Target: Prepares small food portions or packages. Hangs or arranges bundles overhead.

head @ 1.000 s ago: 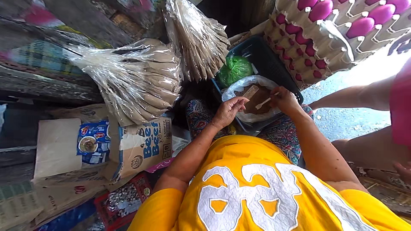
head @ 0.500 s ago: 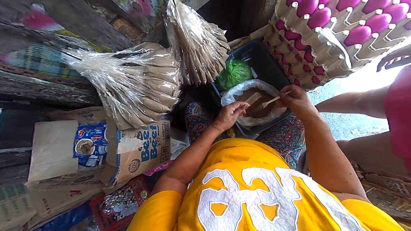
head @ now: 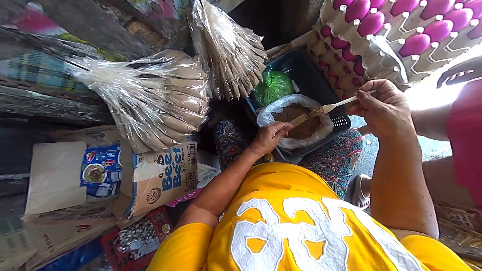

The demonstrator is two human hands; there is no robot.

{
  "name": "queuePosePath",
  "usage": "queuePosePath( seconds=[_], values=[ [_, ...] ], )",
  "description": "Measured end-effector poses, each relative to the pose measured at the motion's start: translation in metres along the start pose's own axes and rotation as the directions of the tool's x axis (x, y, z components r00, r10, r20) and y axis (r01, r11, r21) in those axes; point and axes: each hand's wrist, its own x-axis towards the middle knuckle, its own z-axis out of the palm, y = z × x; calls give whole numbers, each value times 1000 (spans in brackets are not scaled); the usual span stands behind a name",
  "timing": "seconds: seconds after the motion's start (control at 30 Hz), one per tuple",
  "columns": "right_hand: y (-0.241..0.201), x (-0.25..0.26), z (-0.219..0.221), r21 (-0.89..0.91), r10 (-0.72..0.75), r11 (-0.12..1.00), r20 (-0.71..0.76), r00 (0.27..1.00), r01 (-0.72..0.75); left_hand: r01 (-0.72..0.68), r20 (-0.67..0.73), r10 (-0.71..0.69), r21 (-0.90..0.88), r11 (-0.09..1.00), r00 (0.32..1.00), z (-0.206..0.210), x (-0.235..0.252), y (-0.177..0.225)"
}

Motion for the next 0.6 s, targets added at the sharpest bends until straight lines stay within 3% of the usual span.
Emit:
queuePosePath(
  seconds=[0.4, 0.6],
  values=[
    [6, 2, 10, -60, 14, 998, 56, 998, -10, -16, 16, 16, 0, 1000, 1000, 3, 0, -1],
    [1, -2, 22, -236, -40, 969, 133, 990, 71, 21, 36, -19, -32, 999, 999, 3, 3, 3]
  ],
)
